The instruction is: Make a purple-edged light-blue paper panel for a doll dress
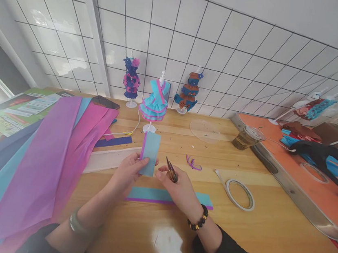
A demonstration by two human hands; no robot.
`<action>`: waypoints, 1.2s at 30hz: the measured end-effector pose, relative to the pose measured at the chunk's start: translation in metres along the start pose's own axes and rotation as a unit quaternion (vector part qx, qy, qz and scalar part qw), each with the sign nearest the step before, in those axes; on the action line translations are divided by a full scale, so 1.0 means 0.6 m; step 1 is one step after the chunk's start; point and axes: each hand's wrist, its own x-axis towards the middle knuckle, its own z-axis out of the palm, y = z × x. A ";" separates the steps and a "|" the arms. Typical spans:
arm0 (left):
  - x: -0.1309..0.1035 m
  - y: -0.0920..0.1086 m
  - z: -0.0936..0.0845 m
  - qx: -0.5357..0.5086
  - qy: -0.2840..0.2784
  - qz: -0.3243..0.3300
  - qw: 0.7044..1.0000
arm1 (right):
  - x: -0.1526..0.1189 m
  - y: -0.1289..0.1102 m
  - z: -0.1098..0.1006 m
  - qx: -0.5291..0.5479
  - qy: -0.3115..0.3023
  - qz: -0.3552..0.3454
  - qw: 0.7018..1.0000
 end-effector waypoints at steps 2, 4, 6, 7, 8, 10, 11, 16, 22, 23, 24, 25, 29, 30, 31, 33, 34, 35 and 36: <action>0.000 0.001 0.003 -0.002 0.014 0.010 1.000 | 0.017 -0.005 0.011 0.002 -0.024 -0.003 1.000; 0.000 0.001 0.004 -0.013 0.026 0.016 0.999 | 0.030 -0.005 0.017 0.008 -0.036 -0.007 0.999; 0.000 0.000 0.003 -0.027 0.035 0.020 0.999 | 0.040 0.000 0.017 0.010 -0.042 0.000 0.999; 0.001 0.000 0.003 -0.034 0.034 0.021 0.999 | 0.043 0.002 0.015 0.008 -0.044 0.007 0.999; 0.002 -0.001 0.002 -0.038 0.031 0.020 0.999 | 0.046 0.004 0.012 0.006 -0.048 0.013 0.999; 0.003 -0.003 -0.001 -0.029 0.026 0.015 0.999 | 0.052 0.007 0.004 0.006 -0.059 0.021 0.998; 0.004 -0.004 -0.002 -0.017 0.026 0.007 0.999 | 0.055 0.007 0.001 0.006 -0.066 0.023 0.998; 0.008 -0.009 -0.007 0.007 0.052 -0.042 0.998 | 0.067 0.012 -0.011 -0.002 -0.097 0.009 0.995; 0.009 -0.007 -0.009 -0.019 0.077 -0.054 0.995 | 0.065 0.027 -0.029 -0.009 -0.047 -0.010 0.999; 0.009 -0.006 -0.009 -0.020 0.082 -0.057 0.995 | 0.064 0.028 -0.032 -0.007 -0.049 -0.009 0.999; 0.010 -0.005 -0.008 -0.021 0.086 -0.060 0.994 | 0.062 0.029 -0.035 -0.007 -0.057 -0.007 0.998; 0.010 -0.004 -0.008 -0.024 0.089 -0.060 0.994 | 0.061 0.030 -0.036 -0.009 -0.066 -0.008 0.998; 0.010 -0.001 -0.008 -0.036 0.098 -0.055 0.993 | 0.057 0.034 -0.033 -0.059 -0.078 -0.030 0.995; 0.010 -0.001 -0.009 -0.042 0.102 -0.053 0.992 | 0.056 0.034 -0.031 -0.073 -0.075 -0.035 0.994; 0.010 -0.002 -0.010 -0.050 0.107 -0.050 0.992 | 0.055 0.035 -0.030 -0.083 -0.072 -0.040 0.993; 0.009 -0.003 -0.013 -0.064 0.120 -0.039 0.990 | 0.053 0.034 -0.027 -0.095 -0.069 -0.047 0.992; 0.009 -0.003 -0.014 -0.071 0.126 -0.033 0.989 | 0.051 0.033 -0.026 -0.099 -0.070 -0.049 0.991; 0.009 -0.003 -0.015 -0.075 0.132 -0.027 0.988 | 0.050 0.031 -0.025 -0.104 -0.072 -0.051 0.991; 0.009 -0.003 -0.016 -0.077 0.139 -0.023 0.987 | 0.049 0.029 -0.024 -0.110 -0.076 -0.051 0.990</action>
